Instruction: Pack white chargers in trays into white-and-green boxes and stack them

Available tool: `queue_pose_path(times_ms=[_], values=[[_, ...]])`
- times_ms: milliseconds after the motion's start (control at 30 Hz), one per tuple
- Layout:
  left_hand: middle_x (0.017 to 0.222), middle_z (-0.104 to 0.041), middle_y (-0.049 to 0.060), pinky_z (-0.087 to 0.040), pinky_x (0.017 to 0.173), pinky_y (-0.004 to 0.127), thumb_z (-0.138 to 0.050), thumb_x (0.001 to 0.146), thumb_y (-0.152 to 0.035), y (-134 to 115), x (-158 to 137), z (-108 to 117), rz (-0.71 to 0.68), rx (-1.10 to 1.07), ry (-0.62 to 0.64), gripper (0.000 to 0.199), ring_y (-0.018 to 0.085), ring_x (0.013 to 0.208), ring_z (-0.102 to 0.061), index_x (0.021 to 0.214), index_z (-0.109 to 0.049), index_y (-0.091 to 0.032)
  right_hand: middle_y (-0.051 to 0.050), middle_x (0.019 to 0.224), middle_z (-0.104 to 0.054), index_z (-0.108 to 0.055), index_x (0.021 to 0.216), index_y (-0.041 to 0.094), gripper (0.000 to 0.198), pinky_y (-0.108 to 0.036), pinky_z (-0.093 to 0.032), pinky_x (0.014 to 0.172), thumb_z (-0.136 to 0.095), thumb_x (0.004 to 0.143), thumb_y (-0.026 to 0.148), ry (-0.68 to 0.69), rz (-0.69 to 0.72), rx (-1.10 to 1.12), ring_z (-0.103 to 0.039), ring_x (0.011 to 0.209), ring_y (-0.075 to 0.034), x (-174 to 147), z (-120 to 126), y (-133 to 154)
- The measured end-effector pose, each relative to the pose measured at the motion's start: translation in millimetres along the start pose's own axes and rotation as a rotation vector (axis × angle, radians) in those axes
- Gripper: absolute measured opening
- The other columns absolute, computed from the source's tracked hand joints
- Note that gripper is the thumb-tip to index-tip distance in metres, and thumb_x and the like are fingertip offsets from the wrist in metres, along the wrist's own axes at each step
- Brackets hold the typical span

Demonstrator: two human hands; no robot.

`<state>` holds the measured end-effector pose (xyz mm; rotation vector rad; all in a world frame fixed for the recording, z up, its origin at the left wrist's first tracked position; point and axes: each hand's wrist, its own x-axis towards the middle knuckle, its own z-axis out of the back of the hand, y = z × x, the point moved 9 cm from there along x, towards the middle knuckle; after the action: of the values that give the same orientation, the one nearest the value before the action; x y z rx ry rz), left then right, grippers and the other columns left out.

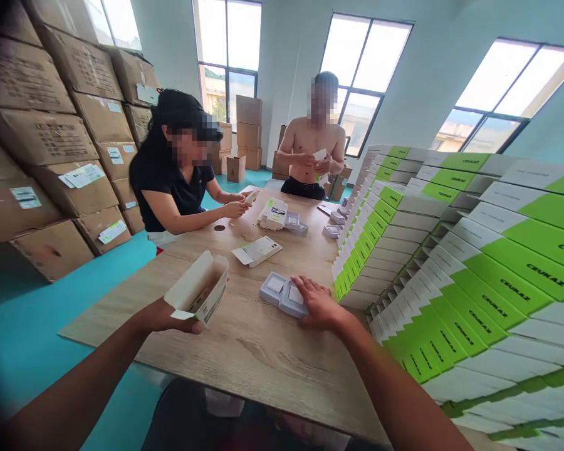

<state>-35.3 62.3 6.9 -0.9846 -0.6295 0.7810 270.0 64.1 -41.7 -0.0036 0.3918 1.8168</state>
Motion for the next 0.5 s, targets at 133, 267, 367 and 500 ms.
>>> queue_pose_path(times_ms=[133, 267, 367, 500], values=[[0.141, -0.057, 0.014, -0.053, 0.101, 0.042, -0.089, 0.06, -0.061, -24.0, -9.7, -2.2, -0.039, 0.224, 0.113, 0.123, 0.039, 0.128, -0.057, 0.158, -0.026, -0.025, -0.021, 0.159, -0.046, -0.035, 0.161, 0.018, 0.09, -0.06, -0.031, 0.119, -0.071, 0.077, 0.019, -0.103, 0.012, 0.019, -0.042, 0.148, -0.039, -25.6, 29.2, 19.5], [0.144, -0.055, 0.012, -0.051, 0.101, 0.037, -0.091, 0.062, -0.044, -40.6, -9.0, 5.6, -0.002, 0.444, 0.153, 0.11, 0.036, 0.126, -0.06, 0.153, -0.033, -0.025, -0.01, 0.164, -0.042, -0.038, 0.159, 0.028, 0.087, -0.056, -0.027, 0.124, -0.074, 0.08, 0.03, -0.188, 0.254, 0.098, -0.036, 0.151, -0.034, -84.1, 77.7, 74.8], [0.153, -0.05, 0.012, -0.049, 0.105, 0.036, -0.09, 0.064, -0.045, -52.7, -5.9, 11.9, -0.034, 0.496, 0.185, 0.11, 0.037, 0.135, -0.054, 0.156, -0.032, -0.028, -0.008, 0.164, -0.043, -0.038, 0.16, 0.03, 0.09, -0.056, -0.033, 0.122, -0.077, 0.079, 0.033, -0.192, 0.32, 0.152, -0.042, 0.148, -0.034, -121.1, 93.9, 99.9], [0.155, -0.052, 0.01, -0.048, 0.107, 0.037, -0.093, 0.06, -0.048, -58.6, -4.4, 3.6, 0.009, 0.591, 0.343, 0.114, 0.039, 0.139, -0.052, 0.157, -0.036, -0.029, -0.01, 0.161, -0.048, -0.041, 0.158, 0.026, 0.092, -0.055, -0.039, 0.119, -0.081, 0.076, 0.032, -0.181, 0.304, 0.237, -0.046, 0.146, -0.035, -141.2, 81.7, 104.7]])
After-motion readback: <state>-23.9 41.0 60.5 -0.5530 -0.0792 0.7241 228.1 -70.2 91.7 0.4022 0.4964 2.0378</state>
